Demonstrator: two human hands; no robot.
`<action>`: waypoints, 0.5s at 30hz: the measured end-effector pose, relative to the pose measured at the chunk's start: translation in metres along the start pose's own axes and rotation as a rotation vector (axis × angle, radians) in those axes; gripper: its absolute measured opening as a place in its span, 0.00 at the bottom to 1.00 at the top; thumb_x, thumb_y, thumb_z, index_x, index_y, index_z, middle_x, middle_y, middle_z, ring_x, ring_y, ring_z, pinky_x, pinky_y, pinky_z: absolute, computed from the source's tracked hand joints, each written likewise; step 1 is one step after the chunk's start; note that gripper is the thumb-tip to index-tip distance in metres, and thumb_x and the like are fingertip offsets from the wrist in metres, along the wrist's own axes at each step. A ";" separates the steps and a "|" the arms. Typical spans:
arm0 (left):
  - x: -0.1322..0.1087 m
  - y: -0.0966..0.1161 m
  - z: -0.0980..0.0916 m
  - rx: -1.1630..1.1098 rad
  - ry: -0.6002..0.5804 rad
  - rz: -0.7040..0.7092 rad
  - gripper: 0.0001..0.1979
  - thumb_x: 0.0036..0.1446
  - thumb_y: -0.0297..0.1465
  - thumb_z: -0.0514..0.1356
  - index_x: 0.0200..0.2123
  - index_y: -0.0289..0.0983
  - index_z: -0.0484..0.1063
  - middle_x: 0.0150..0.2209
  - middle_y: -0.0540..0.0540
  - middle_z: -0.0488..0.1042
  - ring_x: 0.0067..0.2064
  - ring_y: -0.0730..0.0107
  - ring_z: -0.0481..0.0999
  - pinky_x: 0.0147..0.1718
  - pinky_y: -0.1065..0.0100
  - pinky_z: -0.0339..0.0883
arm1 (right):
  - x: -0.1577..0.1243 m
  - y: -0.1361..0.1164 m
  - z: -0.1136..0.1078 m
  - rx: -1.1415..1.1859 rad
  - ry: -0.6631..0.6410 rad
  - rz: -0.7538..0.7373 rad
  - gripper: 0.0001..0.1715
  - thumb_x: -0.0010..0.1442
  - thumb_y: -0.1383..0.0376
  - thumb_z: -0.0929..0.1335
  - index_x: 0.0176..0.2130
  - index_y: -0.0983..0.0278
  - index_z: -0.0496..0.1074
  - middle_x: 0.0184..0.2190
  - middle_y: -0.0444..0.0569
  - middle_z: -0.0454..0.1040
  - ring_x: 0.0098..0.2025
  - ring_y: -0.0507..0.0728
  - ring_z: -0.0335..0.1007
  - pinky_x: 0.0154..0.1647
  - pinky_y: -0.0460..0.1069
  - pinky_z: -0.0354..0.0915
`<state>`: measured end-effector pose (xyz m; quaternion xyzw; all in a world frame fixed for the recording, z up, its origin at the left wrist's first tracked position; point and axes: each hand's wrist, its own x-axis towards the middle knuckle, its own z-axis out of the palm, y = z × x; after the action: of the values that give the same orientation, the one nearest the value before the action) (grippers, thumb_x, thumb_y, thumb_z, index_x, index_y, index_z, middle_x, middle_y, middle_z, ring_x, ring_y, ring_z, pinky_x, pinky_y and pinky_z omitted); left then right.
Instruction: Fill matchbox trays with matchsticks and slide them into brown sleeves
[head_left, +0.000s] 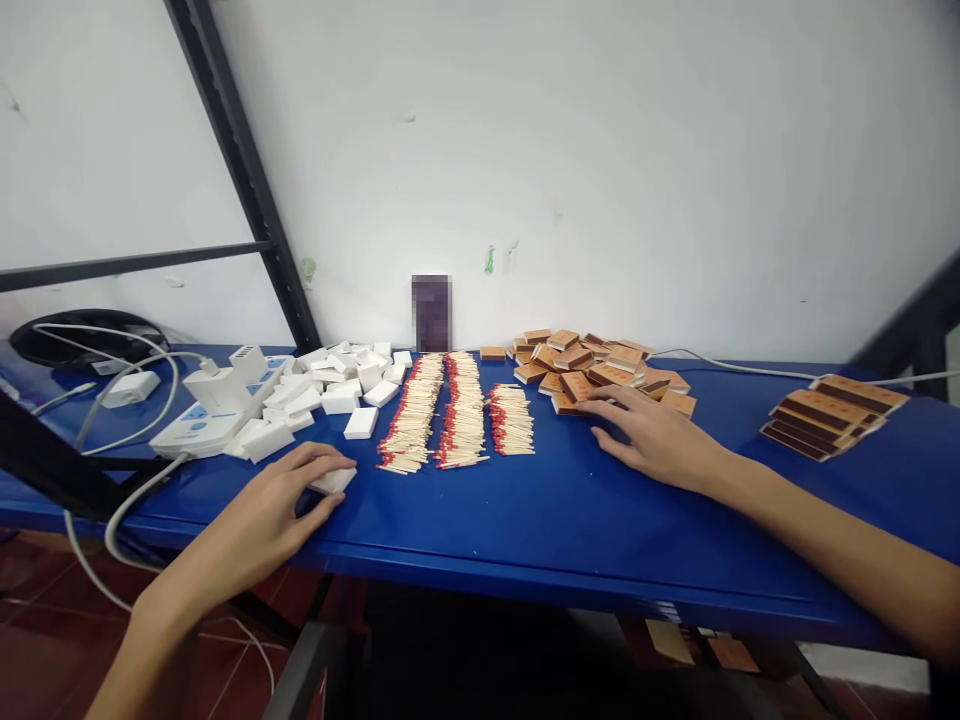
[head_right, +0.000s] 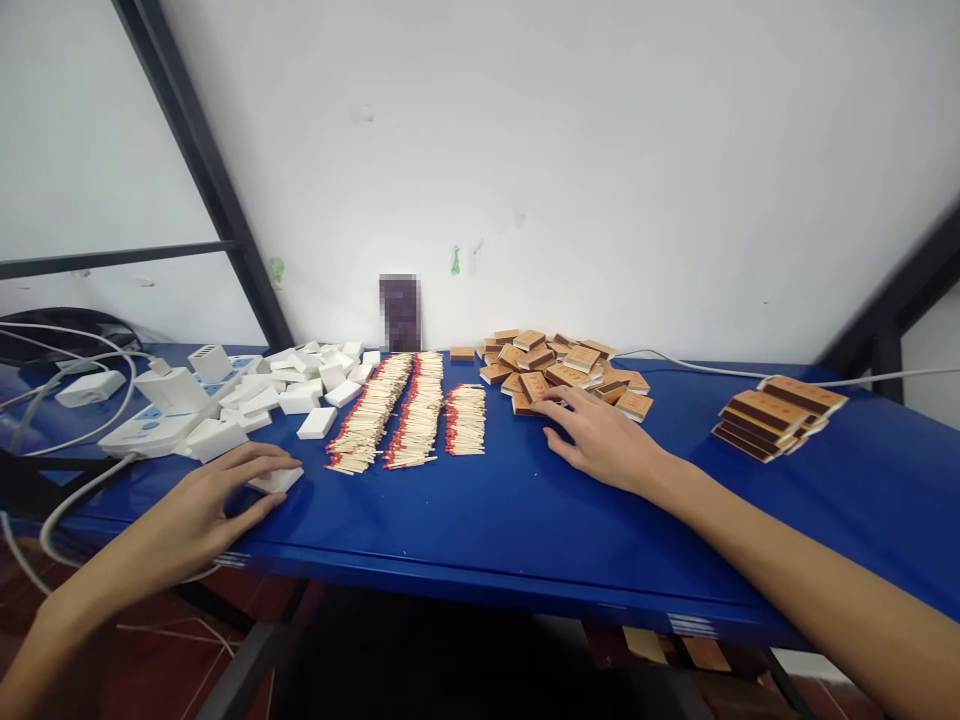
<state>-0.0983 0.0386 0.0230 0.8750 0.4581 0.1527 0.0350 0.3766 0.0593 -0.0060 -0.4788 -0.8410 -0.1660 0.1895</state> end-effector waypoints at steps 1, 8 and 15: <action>-0.004 0.007 0.000 -0.027 -0.018 0.019 0.18 0.67 0.41 0.54 0.56 0.44 0.71 0.57 0.44 0.70 0.54 0.60 0.73 0.54 0.63 0.67 | 0.000 -0.001 -0.001 0.009 0.006 0.004 0.21 0.66 0.62 0.61 0.54 0.62 0.71 0.52 0.59 0.72 0.52 0.66 0.72 0.49 0.63 0.72; 0.008 0.078 0.032 -0.195 0.022 0.216 0.13 0.66 0.36 0.58 0.51 0.42 0.72 0.51 0.44 0.74 0.52 0.63 0.73 0.53 0.62 0.69 | 0.011 -0.032 -0.010 0.054 0.103 -0.078 0.14 0.66 0.65 0.62 0.48 0.63 0.72 0.52 0.60 0.71 0.51 0.64 0.72 0.47 0.59 0.69; 0.038 0.086 0.039 -0.154 0.211 0.303 0.12 0.65 0.38 0.58 0.48 0.39 0.74 0.47 0.42 0.74 0.49 0.61 0.72 0.50 0.59 0.67 | 0.031 -0.100 -0.022 0.283 0.120 -0.175 0.05 0.64 0.65 0.65 0.38 0.61 0.70 0.35 0.50 0.72 0.32 0.55 0.69 0.33 0.51 0.65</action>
<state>0.0022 0.0229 0.0119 0.9078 0.3091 0.2818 0.0301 0.2788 0.0233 0.0181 -0.3614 -0.8816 -0.0901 0.2898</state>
